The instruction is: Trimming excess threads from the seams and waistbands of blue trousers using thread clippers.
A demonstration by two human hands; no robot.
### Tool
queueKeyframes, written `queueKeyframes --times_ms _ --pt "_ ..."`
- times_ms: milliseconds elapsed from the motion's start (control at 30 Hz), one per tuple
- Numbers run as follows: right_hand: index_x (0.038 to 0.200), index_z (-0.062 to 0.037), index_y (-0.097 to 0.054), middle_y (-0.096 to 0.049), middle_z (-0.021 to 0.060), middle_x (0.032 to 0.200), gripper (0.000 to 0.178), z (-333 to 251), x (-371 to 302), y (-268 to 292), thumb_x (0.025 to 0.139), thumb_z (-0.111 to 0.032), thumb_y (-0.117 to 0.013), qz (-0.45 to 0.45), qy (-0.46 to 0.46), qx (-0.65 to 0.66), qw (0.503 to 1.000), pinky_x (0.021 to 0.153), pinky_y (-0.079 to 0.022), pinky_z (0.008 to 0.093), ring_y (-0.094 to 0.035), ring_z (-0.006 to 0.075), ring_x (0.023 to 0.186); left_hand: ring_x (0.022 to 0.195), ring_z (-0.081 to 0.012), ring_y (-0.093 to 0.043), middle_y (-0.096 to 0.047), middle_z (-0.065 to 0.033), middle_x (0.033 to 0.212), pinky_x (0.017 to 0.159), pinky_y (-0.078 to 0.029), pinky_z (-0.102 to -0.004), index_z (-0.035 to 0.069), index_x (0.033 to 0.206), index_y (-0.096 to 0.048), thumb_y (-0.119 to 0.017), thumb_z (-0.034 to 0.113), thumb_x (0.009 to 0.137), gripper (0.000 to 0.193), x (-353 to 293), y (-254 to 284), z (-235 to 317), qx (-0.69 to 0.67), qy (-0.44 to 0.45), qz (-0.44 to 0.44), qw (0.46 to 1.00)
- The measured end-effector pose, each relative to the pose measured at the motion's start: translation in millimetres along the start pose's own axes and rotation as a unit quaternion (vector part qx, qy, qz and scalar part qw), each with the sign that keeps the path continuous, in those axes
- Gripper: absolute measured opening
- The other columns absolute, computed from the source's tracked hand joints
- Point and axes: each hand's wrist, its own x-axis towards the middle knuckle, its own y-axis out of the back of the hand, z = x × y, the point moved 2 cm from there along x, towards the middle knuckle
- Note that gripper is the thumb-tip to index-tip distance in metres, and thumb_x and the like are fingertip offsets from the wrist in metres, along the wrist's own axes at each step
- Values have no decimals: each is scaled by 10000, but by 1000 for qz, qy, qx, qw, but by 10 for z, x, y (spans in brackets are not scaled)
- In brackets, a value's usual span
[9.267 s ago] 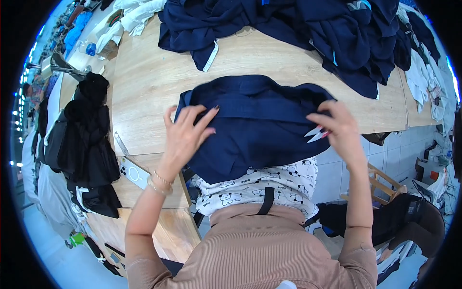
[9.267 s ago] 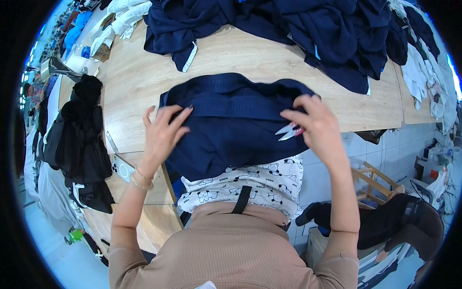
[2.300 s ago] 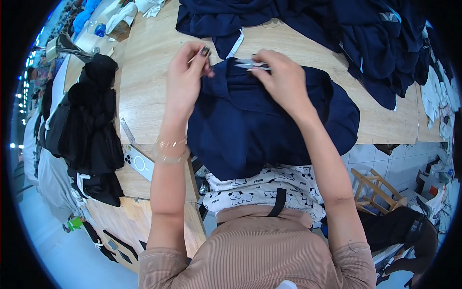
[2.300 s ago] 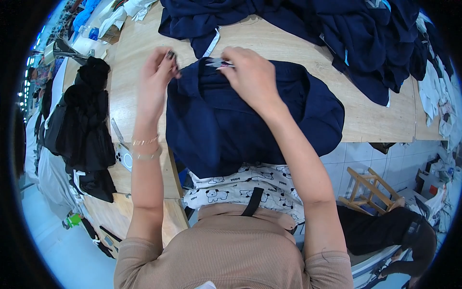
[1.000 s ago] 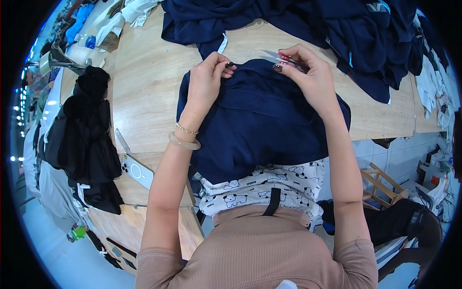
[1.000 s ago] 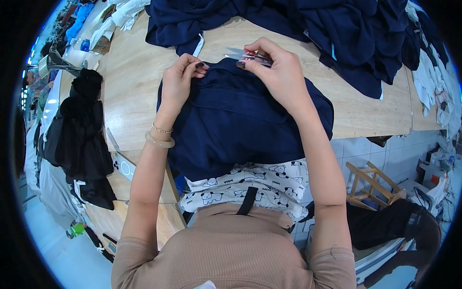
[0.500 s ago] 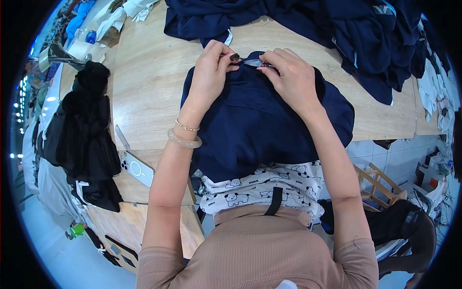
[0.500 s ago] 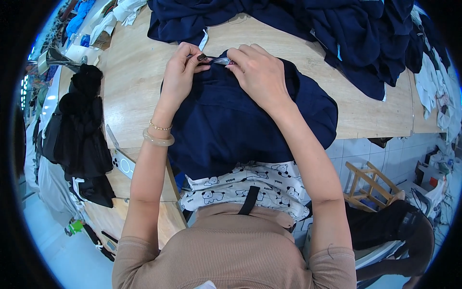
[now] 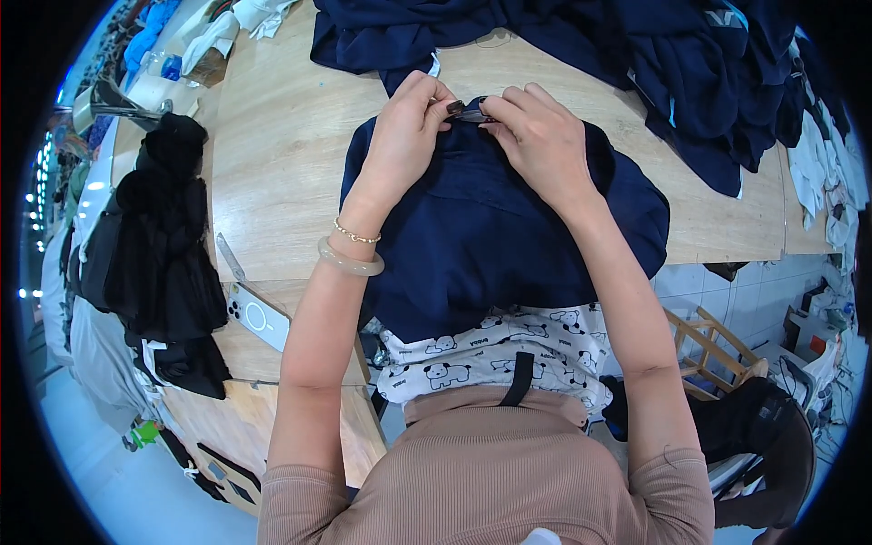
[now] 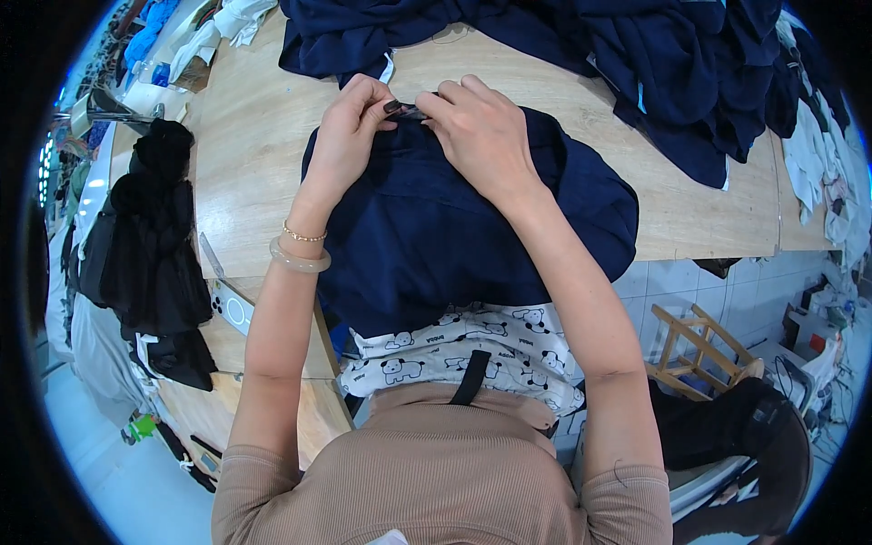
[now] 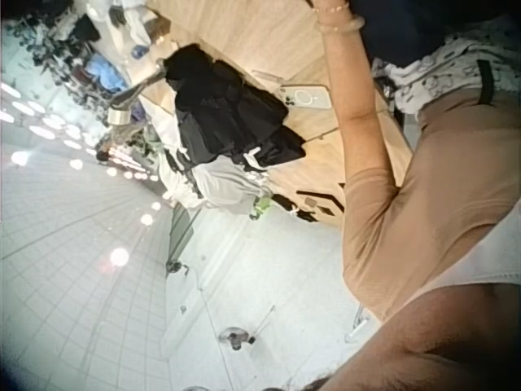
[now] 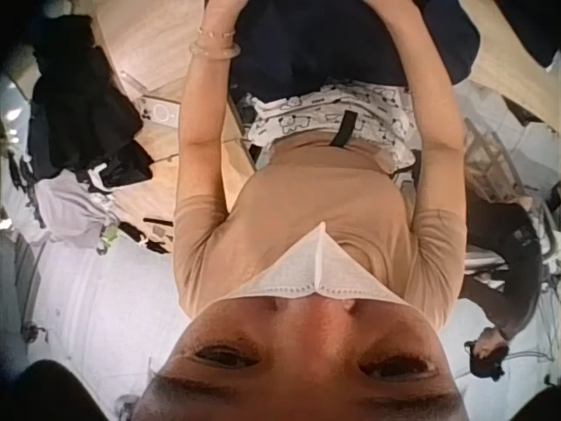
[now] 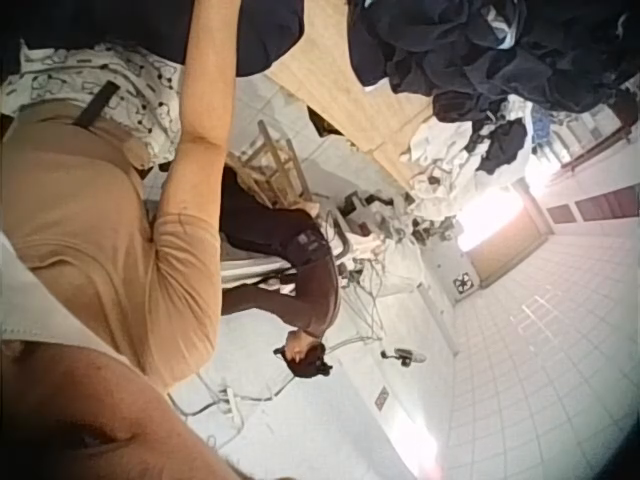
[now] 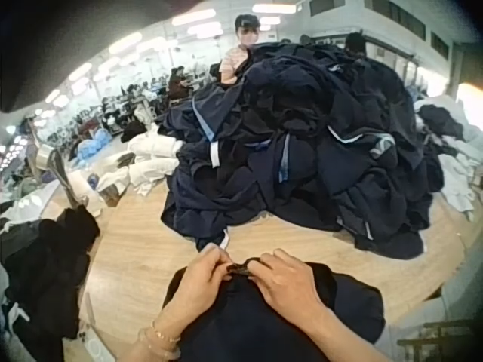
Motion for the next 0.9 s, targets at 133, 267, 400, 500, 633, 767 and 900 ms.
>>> queueKeyframes --times_ms 133,267,400,500,633,767,900 --pt "872 -120 -623 -569 12 754 161 17 -10 37 737 -133 -711 -20 -6 2 1000 637 -487 314 -564 203 757 852 -95 -588 -547 -34 920 746 -544 -239 -20 927 -534 -475 39 976 96 -5 -2 -46 -43 21 2 999" --pt "875 -111 -625 -614 13 786 138 95 -107 134 762 -148 -695 -36 -69 51 996 653 -489 321 -592 204 790 895 -98 -599 -624 -49 944 718 -510 -237 23 936 -538 -458 121 1003 144 -3 17 1 -150 60 -27 986" --pt "868 -100 -622 -641 18 797 126 128 -146 183 776 -151 -692 -31 -90 71 993 661 -488 325 -608 206 792 889 -131 -614 -615 -58 904 720 -492 -235 51 946 -512 -443 144 1014 134 -17 69 -30 -262 71 -16 962" --pt "872 -91 -624 -647 19 803 132 146 -150 191 780 -153 -695 -34 -99 79 991 667 -492 331 -615 211 798 812 -138 -640 -587 -46 830 712 -517 -233 31 942 -504 -450 103 1004 109 -11 114 25 -325 78 32 942" --pt "911 -76 -647 -671 56 852 161 232 -175 247 773 -135 -706 8 -161 148 976 675 -492 322 -627 217 783 695 -93 -553 -521 -10 783 623 -465 -215 42 930 -505 -480 126 1000 112 -53 301 231 -369 35 77 926" --pt "992 -37 -672 -639 -1 811 183 482 -189 731 815 -75 -697 138 -264 253 920 678 -454 210 -565 63 748 641 -85 -567 -556 -21 706 597 -478 -228 33 964 -528 -479 135 1001 120 -51 134 667 -254 -16 216 943" --pt "1088 -14 -643 -667 68 993 219 531 -361 1623 869 -11 -642 226 -275 184 916 848 -504 231 -631 109 918 728 -282 -623 -591 -156 816 619 -508 -355 5 910 -548 -557 -26 765 148 -339 -1066 1223 -97 -162 36 981"
